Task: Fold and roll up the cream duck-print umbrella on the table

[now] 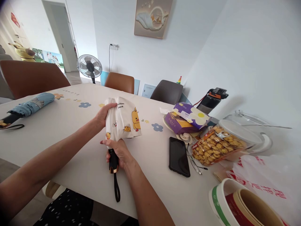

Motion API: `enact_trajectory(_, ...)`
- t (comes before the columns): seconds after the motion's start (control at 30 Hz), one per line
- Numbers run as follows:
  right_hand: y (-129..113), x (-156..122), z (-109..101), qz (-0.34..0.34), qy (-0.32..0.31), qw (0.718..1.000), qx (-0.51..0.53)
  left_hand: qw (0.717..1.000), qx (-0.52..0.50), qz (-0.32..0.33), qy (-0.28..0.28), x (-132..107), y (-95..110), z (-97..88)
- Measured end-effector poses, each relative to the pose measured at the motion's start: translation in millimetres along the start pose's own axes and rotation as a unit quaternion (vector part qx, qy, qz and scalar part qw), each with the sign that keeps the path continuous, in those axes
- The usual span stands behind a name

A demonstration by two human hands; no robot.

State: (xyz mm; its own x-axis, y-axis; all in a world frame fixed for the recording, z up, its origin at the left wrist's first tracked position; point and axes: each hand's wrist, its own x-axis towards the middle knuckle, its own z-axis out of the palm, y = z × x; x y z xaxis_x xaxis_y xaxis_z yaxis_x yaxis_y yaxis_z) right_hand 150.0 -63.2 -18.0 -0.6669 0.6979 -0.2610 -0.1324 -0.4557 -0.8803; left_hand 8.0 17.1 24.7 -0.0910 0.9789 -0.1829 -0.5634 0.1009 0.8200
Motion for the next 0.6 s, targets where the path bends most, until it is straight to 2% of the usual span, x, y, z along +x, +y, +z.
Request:
enact_trajectory(0.17, -0.4, -0.9, 1.2, -0.003, -0.003, 1.0, 0.017, 1.0, 0.001, 0.008, -0.029, 2.1, -1.2, -3.7)
enact_trajectory(0.27, 1.9, 2.9, 0.2, -0.012, 0.009, 1.0, 0.01, 1.0, -0.012, -0.004, -0.024, 5.2, -3.7, -5.3)
enact_trajectory(0.4, 5.6, 7.1, 1.2, -0.004, 0.058, 0.998, -0.001, 1.0, -0.006, -0.008, 0.0, 16.2, -7.6, -12.9)
enact_trajectory(0.5, 7.0, 7.2, 4.0, 0.024, 0.071, 0.997, -0.001, 0.996, 0.035, 0.05, 0.069, 29.9, -6.3, -29.1)
enact_trajectory(0.6, 5.9, 7.6, 4.1, 0.059, 0.072, 0.995, 0.035, 0.971, 0.089, 0.147, 0.166, 40.7, -0.2, -46.4)
